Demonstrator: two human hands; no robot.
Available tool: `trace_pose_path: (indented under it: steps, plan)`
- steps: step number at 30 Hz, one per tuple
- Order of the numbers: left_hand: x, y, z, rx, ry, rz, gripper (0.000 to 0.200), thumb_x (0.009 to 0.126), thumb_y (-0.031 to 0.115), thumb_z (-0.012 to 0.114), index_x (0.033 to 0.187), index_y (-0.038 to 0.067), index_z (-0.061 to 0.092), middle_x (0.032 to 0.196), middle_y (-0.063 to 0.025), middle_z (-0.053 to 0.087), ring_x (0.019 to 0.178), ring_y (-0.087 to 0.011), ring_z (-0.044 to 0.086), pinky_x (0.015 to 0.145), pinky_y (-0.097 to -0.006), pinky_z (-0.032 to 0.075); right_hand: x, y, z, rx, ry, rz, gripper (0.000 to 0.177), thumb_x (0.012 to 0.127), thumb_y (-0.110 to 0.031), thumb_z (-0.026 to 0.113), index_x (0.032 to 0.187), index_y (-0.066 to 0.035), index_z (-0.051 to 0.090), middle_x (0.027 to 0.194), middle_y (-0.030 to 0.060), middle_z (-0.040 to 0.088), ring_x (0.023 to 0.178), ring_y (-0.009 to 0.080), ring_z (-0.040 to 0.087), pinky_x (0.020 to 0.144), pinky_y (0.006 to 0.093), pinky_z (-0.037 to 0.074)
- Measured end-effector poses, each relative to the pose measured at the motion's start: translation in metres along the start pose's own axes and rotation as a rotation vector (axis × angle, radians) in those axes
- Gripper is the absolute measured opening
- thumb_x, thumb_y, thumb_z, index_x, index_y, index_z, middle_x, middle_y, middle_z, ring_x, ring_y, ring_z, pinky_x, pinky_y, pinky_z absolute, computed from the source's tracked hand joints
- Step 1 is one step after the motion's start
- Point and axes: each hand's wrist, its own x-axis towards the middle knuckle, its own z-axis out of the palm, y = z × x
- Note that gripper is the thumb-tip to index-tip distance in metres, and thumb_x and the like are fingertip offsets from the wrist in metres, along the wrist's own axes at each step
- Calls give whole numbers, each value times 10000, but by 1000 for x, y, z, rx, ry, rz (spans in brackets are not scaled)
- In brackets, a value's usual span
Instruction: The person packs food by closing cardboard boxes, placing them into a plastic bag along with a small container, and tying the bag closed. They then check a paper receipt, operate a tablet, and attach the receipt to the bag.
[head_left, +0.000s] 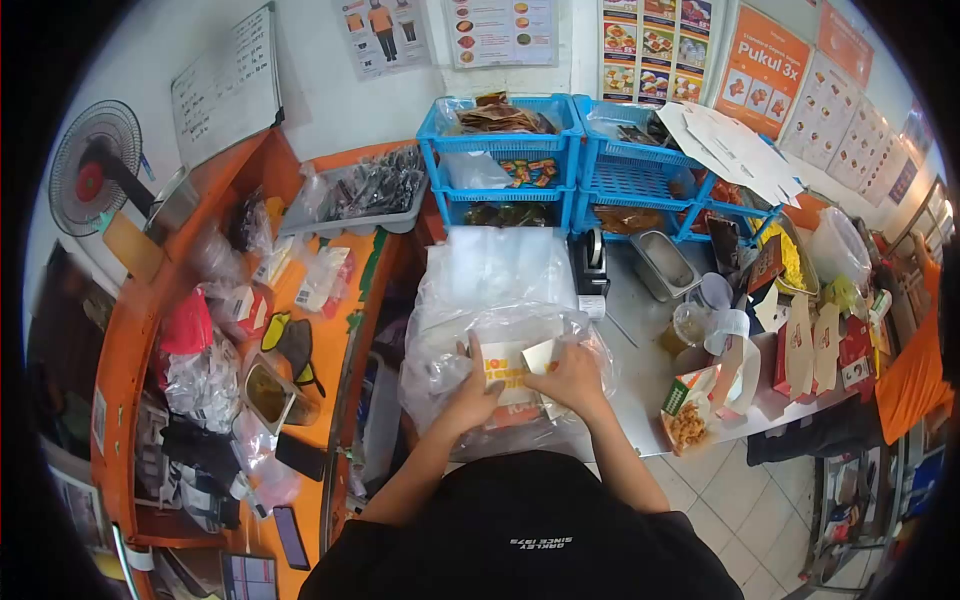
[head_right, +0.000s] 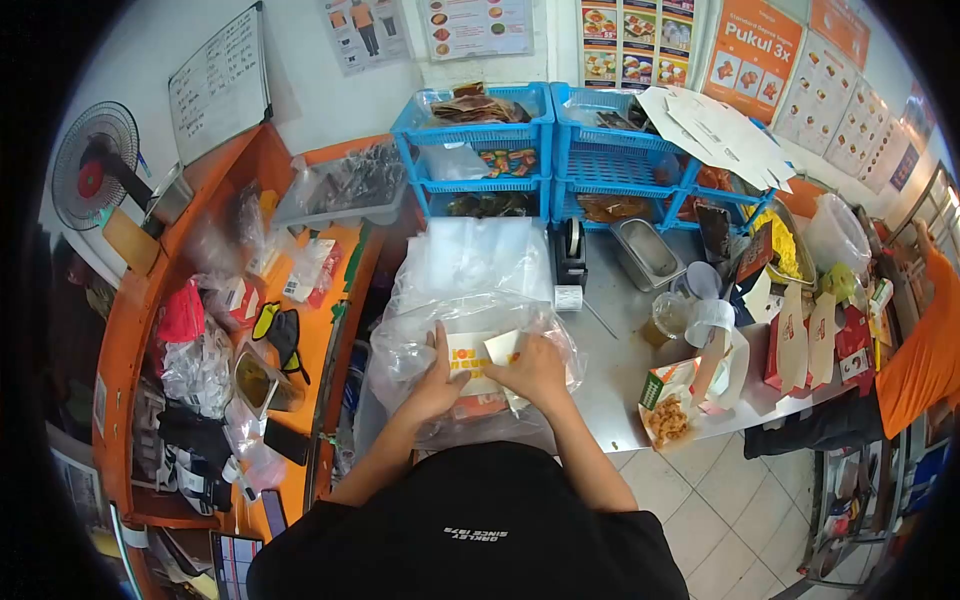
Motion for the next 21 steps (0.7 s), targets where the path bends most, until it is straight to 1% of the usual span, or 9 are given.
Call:
trace_pose_path:
  steps: [1, 3, 5, 9, 13, 16, 18, 19, 21]
  plan:
    - [0, 12, -1, 464, 75, 130, 1006, 806, 82, 617, 1458, 123, -148, 1406, -318, 291, 1293, -359, 374, 1017, -395, 363, -4, -9, -7, 13, 34, -42, 755, 544, -446, 767, 1016, 87, 517, 1082, 277, 542, 1025, 375, 540, 861, 407, 451]
    - [-3, 36, -10, 573, 22, 100, 1046, 776, 51, 645, 1459, 116, -145, 1476, -306, 106, 1384, -338, 190, 1065, -444, 291, -5, -16, -7, 26, 66, -82, 851, 554, -450, 766, 1119, 115, 474, 1101, 273, 538, 1039, 395, 531, 886, 417, 437]
    - [-2, 34, -17, -327, -358, 250, 1079, 748, -10, 652, 1459, 126, -148, 1498, -270, 9, 1397, -339, 138, 1074, -459, 270, 1, -15, 4, 68, 302, -275, 960, 563, -438, 766, 1235, 132, 386, 1170, 309, 462, 1064, 433, 482, 890, 452, 426]
    - [-9, 40, -16, -1023, -321, 142, 1069, 737, -35, 694, 1461, 138, -73, 1424, -178, 241, 1312, -248, 306, 1067, -364, 286, 2, -25, 16, 83, 401, -405, 1062, 623, -472, 765, 1345, 117, 257, 1230, 329, 384, 1103, 472, 418, 950, 492, 369]
    - [2, 19, -13, -957, 56, 87, 764, 789, -4, 673, 1388, 50, 201, 1229, -139, 476, 1133, -205, 498, 942, -310, 434, -12, -21, 8, 211, 356, -458, 934, 746, -431, 706, 1358, 103, 247, 1306, 366, 328, 1195, 473, 370, 995, 482, 330]
    - [7, 17, -40, -1189, 206, -77, 520, 847, 60, 610, 1298, -18, 363, 1182, -137, 543, 1030, -230, 592, 850, -345, 516, -38, 4, -10, -287, 237, -369, 819, 757, -414, 702, 1340, 43, 355, 1281, 283, 453, 1184, 438, 418, 996, 475, 325]
    - [4, 20, -60, -1453, 165, -191, 444, 896, 187, 553, 1284, 9, 430, 1243, -154, 519, 1099, -274, 566, 864, -405, 517, -35, 29, -18, -260, -288, -321, 706, 774, -320, 714, 1346, -33, 415, 1331, 245, 448, 1203, 352, 442, 984, 422, 368]
    - [-1, 26, -66, -1459, 173, -190, 444, 896, 187, 553, 1284, 9, 430, 1243, -154, 519, 1099, -274, 566, 864, -405, 517, -34, 35, -22, -266, -293, -326, 706, 774, -320, 714, 1346, -33, 415, 1331, 245, 448, 1203, 352, 442, 984, 422, 368]
    - [-8, 35, -73, -1564, 3, -203, 430, 899, 202, 548, 1274, 21, 442, 1235, -156, 519, 1132, -269, 540, 887, -428, 507, -35, 26, -35, 259, -620, -482, 653, 790, -255, 709, 1346, -56, 429, 1299, 241, 478, 1213, 295, 462, 948, 407, 411]
